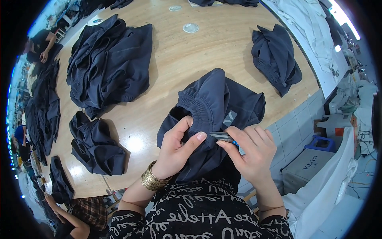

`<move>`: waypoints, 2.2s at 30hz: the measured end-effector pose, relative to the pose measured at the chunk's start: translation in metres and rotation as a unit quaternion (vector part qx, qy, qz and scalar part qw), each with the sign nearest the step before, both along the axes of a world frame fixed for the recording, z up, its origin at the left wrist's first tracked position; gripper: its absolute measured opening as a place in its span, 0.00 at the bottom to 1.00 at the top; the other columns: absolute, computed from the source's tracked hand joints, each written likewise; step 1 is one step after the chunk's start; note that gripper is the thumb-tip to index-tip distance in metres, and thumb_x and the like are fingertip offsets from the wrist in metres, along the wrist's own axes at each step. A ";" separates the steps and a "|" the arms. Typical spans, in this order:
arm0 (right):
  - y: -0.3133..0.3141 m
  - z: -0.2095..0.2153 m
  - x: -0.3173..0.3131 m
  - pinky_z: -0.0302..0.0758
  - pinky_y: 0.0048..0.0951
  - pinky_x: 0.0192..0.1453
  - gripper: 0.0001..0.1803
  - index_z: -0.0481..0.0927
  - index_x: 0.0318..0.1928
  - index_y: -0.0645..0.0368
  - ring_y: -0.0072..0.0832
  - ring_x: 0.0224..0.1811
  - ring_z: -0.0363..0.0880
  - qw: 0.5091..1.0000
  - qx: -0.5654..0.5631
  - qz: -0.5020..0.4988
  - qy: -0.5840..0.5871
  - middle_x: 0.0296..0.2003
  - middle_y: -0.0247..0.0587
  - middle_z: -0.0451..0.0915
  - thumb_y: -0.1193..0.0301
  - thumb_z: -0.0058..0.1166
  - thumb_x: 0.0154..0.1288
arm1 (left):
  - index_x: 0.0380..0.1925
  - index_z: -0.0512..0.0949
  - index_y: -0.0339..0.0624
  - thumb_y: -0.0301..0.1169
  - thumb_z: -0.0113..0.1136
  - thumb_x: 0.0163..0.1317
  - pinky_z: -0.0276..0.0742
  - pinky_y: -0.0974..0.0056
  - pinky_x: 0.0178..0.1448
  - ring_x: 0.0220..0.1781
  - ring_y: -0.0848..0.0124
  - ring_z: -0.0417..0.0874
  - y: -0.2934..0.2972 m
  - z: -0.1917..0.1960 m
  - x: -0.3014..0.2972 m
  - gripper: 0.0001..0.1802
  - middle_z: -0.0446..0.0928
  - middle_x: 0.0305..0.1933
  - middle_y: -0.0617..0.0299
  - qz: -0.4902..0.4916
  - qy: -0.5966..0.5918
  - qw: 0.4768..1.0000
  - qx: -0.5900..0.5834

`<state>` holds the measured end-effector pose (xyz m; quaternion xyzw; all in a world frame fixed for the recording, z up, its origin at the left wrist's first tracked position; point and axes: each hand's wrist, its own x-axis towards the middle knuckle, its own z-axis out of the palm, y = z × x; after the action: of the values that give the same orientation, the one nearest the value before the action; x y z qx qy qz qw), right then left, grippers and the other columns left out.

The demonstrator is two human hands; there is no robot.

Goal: Trimming excess threads from manufactured garments using snips.

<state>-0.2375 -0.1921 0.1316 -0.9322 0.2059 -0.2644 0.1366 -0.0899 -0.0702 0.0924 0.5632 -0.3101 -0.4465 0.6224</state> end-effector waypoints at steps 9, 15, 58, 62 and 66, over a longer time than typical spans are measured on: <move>-0.002 0.002 0.001 0.59 0.28 0.29 0.14 0.81 0.31 0.56 0.27 0.23 0.68 1.000 -0.014 0.011 0.000 0.21 0.30 0.74 0.66 0.68 0.43 | 0.45 0.72 0.35 0.27 0.54 0.66 0.67 0.73 0.53 0.45 0.83 0.69 -0.003 0.004 0.001 0.10 0.74 0.43 0.68 -0.012 0.092 0.995 -0.028; -0.002 -0.001 0.001 0.59 0.28 0.29 0.14 0.80 0.31 0.57 0.28 0.22 0.68 0.998 0.045 0.028 -0.023 0.21 0.31 0.74 0.67 0.68 0.43 | 0.56 0.69 0.33 0.27 0.52 0.66 0.66 0.69 0.62 0.56 0.77 0.72 -0.002 0.002 0.004 0.19 0.74 0.55 0.61 -0.058 0.241 0.967 -0.058; 0.002 -0.005 0.001 0.61 0.29 0.29 0.13 0.79 0.32 0.58 0.31 0.22 0.69 0.996 0.083 -0.001 -0.038 0.20 0.34 0.73 0.68 0.67 0.46 | 0.46 0.73 0.37 0.21 0.61 0.58 0.71 0.71 0.55 0.47 0.80 0.77 -0.008 0.007 0.003 0.15 0.78 0.45 0.64 0.042 0.281 0.958 -0.035; 0.002 -0.005 0.002 0.61 0.29 0.29 0.13 0.79 0.32 0.58 0.30 0.22 0.68 0.998 0.049 -0.002 -0.033 0.20 0.32 0.72 0.67 0.67 0.46 | 0.45 0.74 0.38 0.22 0.61 0.59 0.71 0.71 0.55 0.46 0.80 0.77 -0.007 0.009 0.002 0.14 0.78 0.44 0.64 0.049 0.279 0.958 -0.029; 0.003 -0.005 0.001 0.61 0.28 0.29 0.13 0.79 0.32 0.58 0.29 0.22 0.68 0.999 0.013 -0.004 -0.032 0.20 0.31 0.72 0.68 0.68 0.46 | 0.45 0.74 0.38 0.22 0.61 0.59 0.71 0.71 0.55 0.46 0.80 0.77 -0.008 0.011 0.002 0.14 0.77 0.45 0.64 0.051 0.279 0.958 -0.028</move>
<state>-0.2369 -0.1896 0.1264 -0.9208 0.2081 -0.2918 0.1539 -0.0879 -0.0779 0.1030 0.4134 -0.1073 -0.5451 0.7214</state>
